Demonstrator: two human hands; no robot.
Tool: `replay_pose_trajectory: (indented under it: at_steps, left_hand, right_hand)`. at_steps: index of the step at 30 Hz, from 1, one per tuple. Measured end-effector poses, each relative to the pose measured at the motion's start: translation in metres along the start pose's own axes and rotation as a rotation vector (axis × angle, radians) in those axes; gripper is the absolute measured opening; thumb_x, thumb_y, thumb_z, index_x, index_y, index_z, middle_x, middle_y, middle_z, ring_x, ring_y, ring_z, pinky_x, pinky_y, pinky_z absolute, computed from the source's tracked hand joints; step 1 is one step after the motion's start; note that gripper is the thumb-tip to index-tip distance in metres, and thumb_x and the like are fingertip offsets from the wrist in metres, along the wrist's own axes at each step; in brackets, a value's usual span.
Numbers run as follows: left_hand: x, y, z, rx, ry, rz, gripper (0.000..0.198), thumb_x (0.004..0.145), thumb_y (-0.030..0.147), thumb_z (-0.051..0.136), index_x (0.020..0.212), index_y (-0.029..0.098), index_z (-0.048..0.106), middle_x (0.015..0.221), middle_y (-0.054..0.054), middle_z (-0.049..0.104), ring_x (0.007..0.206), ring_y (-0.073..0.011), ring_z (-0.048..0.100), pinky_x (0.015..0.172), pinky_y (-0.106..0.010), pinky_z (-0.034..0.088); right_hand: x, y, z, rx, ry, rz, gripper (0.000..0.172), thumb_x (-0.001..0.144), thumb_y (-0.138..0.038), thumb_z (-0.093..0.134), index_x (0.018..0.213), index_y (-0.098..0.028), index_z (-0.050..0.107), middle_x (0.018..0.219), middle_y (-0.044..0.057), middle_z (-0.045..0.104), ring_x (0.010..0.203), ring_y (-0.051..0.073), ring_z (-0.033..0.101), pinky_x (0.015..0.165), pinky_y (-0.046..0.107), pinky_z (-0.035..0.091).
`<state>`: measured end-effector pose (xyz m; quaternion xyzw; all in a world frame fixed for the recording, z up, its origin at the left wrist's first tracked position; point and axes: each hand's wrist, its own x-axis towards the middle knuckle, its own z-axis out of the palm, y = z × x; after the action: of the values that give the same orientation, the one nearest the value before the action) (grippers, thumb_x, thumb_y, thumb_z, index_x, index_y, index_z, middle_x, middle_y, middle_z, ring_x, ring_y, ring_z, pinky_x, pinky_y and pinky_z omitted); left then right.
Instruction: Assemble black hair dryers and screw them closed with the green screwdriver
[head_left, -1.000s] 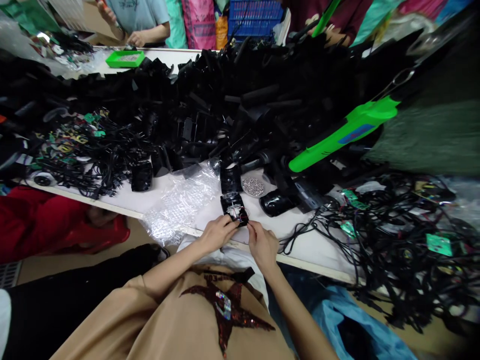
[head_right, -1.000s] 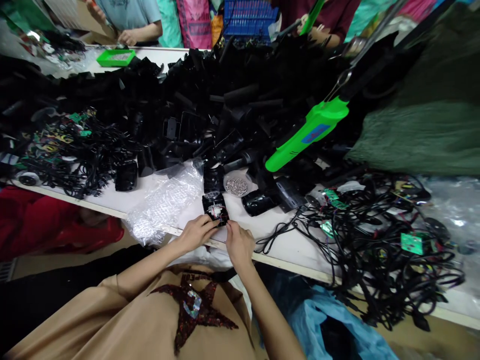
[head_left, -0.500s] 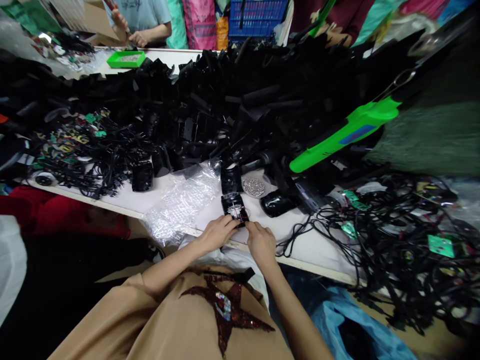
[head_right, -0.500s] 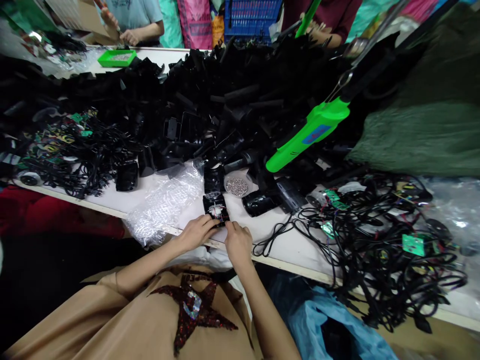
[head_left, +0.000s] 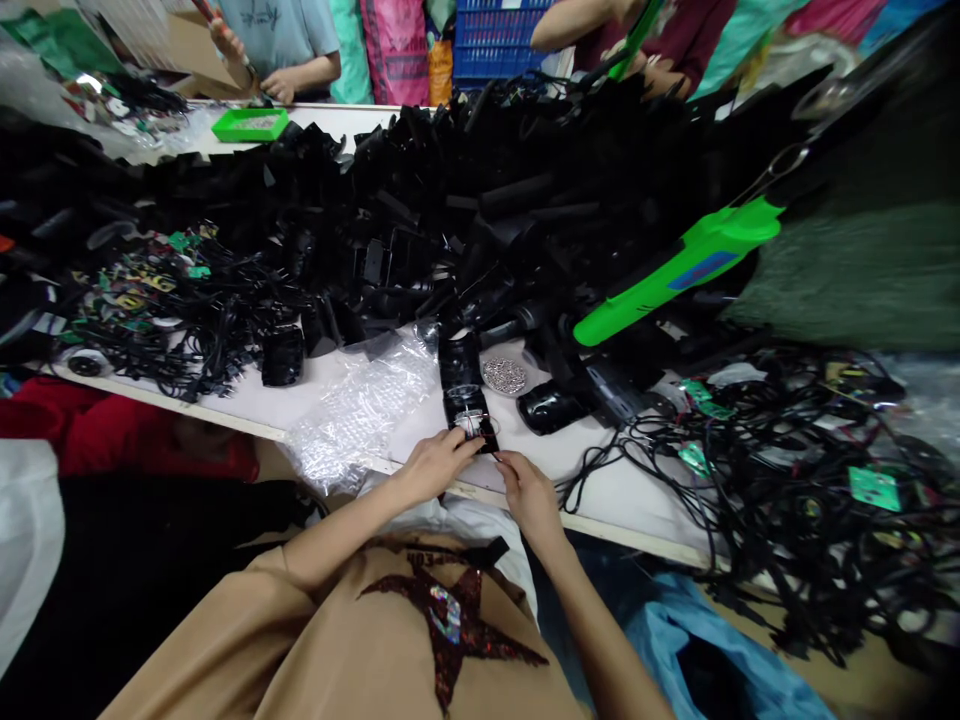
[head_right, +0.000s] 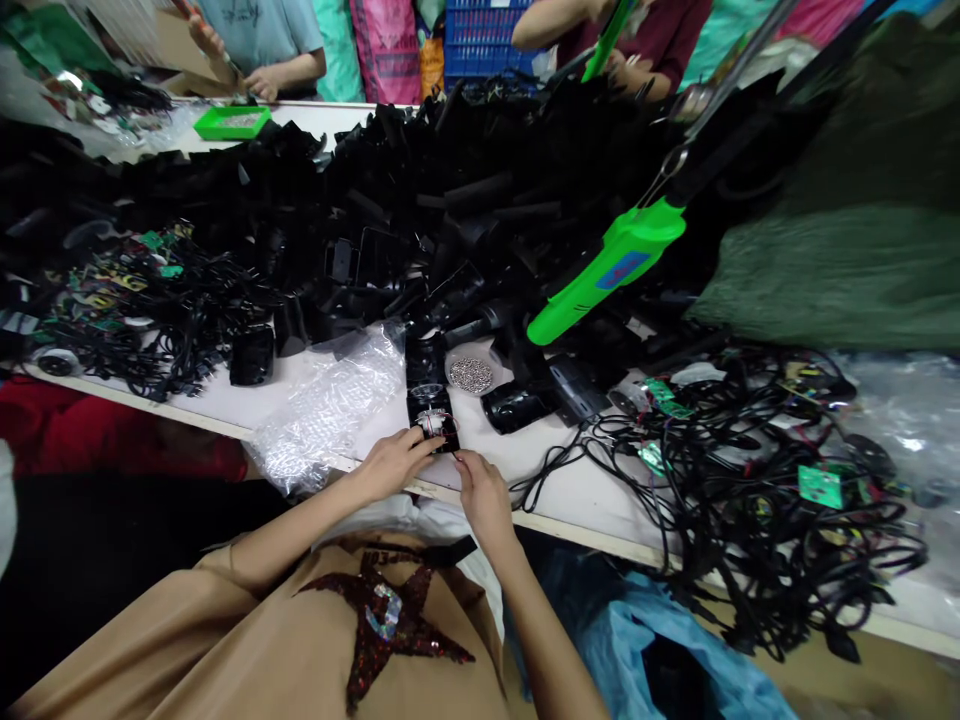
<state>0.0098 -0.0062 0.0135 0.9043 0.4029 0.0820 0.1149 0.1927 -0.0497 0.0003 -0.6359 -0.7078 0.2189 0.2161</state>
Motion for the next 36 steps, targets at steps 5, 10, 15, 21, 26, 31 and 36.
replay_pose_trajectory:
  at_steps: [5, 10, 15, 21, 26, 31, 36]
  left_hand:
    - [-0.001, -0.004, 0.003, -0.04, 0.022, 0.032, 0.031, 0.092, 0.029, 0.04, 0.122, 0.021, 0.044, 0.093, -0.004, 0.052, 0.08, -0.0156, 0.058, 0.063, -0.025, 0.051]
    - [-0.001, -0.008, 0.005, -0.031, 0.038, 0.071, 0.028, 0.091, 0.028, 0.043, 0.117, 0.019, 0.045, 0.091, -0.004, 0.054, 0.077, -0.0157, 0.057, 0.063, -0.025, 0.051]
    - [-0.002, -0.01, 0.006, -0.039, 0.039, 0.073, 0.022, 0.092, 0.028, 0.042, 0.11, 0.018, 0.049, 0.089, -0.003, 0.053, 0.077, -0.015, 0.056, 0.063, -0.025, 0.05]
    - [-0.001, -0.011, 0.008, -0.054, 0.031, 0.092, 0.02, 0.091, 0.026, 0.041, 0.108, 0.018, 0.05, 0.089, -0.003, 0.053, 0.077, -0.0156, 0.056, 0.064, -0.025, 0.05]
    - [0.0, -0.008, 0.002, -0.051, 0.007, 0.052, 0.025, 0.092, 0.027, 0.04, 0.114, 0.018, 0.046, 0.091, -0.004, 0.053, 0.078, -0.0164, 0.058, 0.064, -0.026, 0.052]
    - [-0.003, -0.007, -0.001, -0.165, 0.006, -0.024, 0.041, 0.092, 0.035, 0.041, 0.129, 0.019, 0.032, 0.103, -0.007, 0.052, 0.084, -0.0179, 0.06, 0.068, -0.029, 0.054]
    - [-0.009, -0.013, 0.011, -0.321, 0.101, -0.037, 0.041, 0.09, 0.036, 0.045, 0.125, 0.02, 0.032, 0.114, -0.009, 0.047, 0.099, -0.0201, 0.057, 0.076, -0.032, 0.053]
  right_hand:
    - [0.004, -0.011, -0.001, -0.051, 0.002, 0.061, 0.028, 0.088, -0.018, 0.035, 0.088, -0.016, 0.063, 0.081, 0.009, 0.066, 0.071, 0.019, 0.061, 0.065, 0.027, 0.043]
    - [0.012, -0.023, -0.001, -0.078, 0.01, 0.126, 0.025, 0.086, -0.016, 0.037, 0.083, -0.016, 0.061, 0.074, 0.009, 0.065, 0.062, 0.018, 0.059, 0.058, 0.026, 0.038]
    - [0.011, -0.019, 0.002, -0.038, 0.032, 0.149, 0.024, 0.086, -0.02, 0.036, 0.086, -0.016, 0.06, 0.078, 0.007, 0.067, 0.068, 0.017, 0.061, 0.064, 0.024, 0.042]
    - [0.017, -0.023, 0.004, -0.071, 0.016, 0.138, 0.023, 0.084, -0.015, 0.038, 0.08, -0.015, 0.06, 0.067, 0.006, 0.064, 0.058, 0.016, 0.059, 0.055, 0.024, 0.038]
    - [0.015, -0.021, 0.004, -0.092, 0.021, 0.048, 0.024, 0.084, -0.012, 0.04, 0.084, -0.014, 0.063, 0.076, 0.009, 0.065, 0.062, 0.017, 0.061, 0.056, 0.026, 0.04]
    - [0.011, -0.003, -0.004, -0.012, 0.057, -0.05, 0.025, 0.09, -0.027, 0.042, 0.098, -0.018, 0.064, 0.09, 0.006, 0.067, 0.08, 0.017, 0.063, 0.073, 0.026, 0.048]
    - [0.015, 0.001, 0.001, -0.02, 0.134, -0.171, 0.027, 0.09, -0.03, 0.044, 0.103, -0.019, 0.064, 0.1, 0.008, 0.065, 0.091, 0.02, 0.059, 0.082, 0.033, 0.048]
